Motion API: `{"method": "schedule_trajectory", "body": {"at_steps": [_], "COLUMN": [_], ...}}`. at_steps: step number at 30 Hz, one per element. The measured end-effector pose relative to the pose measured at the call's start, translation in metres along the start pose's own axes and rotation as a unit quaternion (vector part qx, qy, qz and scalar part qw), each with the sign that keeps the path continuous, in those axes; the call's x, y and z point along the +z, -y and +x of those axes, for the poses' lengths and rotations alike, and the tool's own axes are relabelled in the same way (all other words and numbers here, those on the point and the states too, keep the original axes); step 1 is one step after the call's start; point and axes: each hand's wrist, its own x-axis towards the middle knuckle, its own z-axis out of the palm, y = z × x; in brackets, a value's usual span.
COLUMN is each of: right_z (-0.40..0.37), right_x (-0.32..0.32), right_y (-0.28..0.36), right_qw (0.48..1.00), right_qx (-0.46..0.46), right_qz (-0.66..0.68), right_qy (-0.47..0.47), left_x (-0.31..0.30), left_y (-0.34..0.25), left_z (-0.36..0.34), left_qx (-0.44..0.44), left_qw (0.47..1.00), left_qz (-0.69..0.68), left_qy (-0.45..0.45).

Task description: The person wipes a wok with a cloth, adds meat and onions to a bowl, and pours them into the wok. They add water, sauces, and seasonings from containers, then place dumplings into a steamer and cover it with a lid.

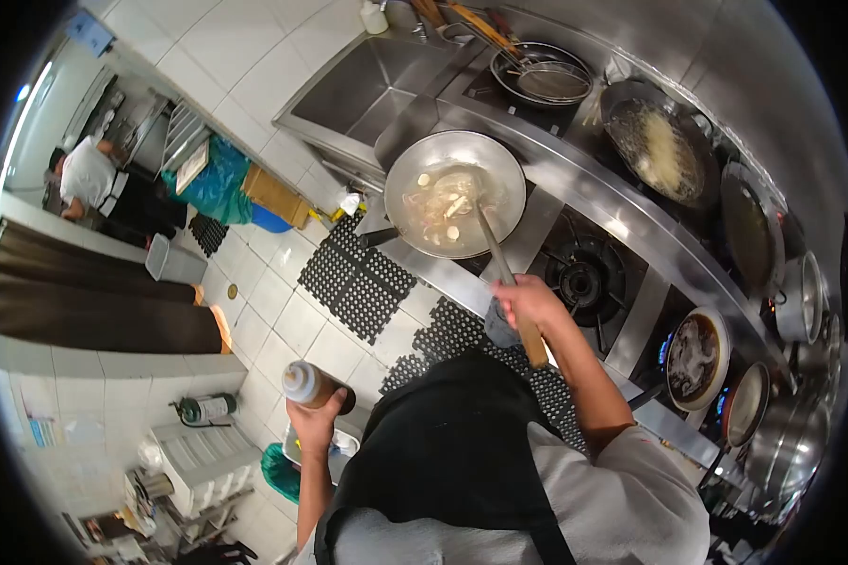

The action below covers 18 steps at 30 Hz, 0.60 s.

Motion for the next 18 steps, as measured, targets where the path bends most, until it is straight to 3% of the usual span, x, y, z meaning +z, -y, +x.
{"method": "schedule_trajectory", "body": {"at_steps": [1, 3, 5, 8, 10, 11, 13, 15, 16, 18], "right_z": [-0.007, -0.015, -0.003, 0.017, 0.022, 0.024, 0.027, 0.013, 0.006, -0.003], "right_x": [0.004, 0.004, -0.005, 0.009, 0.030, 0.040, 0.043, 0.054, 0.068, 0.094], "right_y": [-0.001, -0.011, -0.037, -0.064, -0.062, -0.058, -0.047, -0.027, -0.016, -0.010], "right_qw": [0.981, 0.893, 0.757, 0.712, 0.904, 0.959, 0.988, 0.947, 0.978, 0.976], "right_qx": [-0.034, -0.151, -0.261, -0.268, -0.159, -0.101, -0.050, -0.029, -0.036, -0.057], "right_qz": [-0.180, -0.379, -0.528, -0.539, -0.280, -0.132, 0.101, 0.320, 0.185, -0.052], "right_qy": [-0.070, -0.189, -0.283, -0.360, -0.282, -0.231, -0.109, -0.009, -0.093, -0.206], "left_x": [0.004, 0.012, 0.018, 0.031, 0.042, 0.049, 0.067, 0.086, 0.096, 0.123], "left_y": [-0.004, -0.014, -0.023, -0.031, -0.050, -0.060, -0.064, -0.074, -0.085, -0.099], "left_z": [0.016, 0.049, 0.082, 0.140, 0.177, 0.197, 0.243, 0.289, 0.304, 0.338], "left_qx": [0.016, 0.047, 0.067, 0.093, 0.126, 0.142, 0.168, 0.193, 0.201, 0.221], "left_qw": [1.000, 0.998, 0.996, 0.988, 0.980, 0.974, 0.960, 0.934, 0.922, 0.871], "left_qz": [-0.002, -0.011, -0.001, 0.021, 0.050, 0.067, 0.082, 0.203, 0.222, 0.337], "left_qy": [0.010, 0.028, 0.066, 0.122, 0.148, 0.166, 0.209, 0.221, 0.247, 0.281]}}
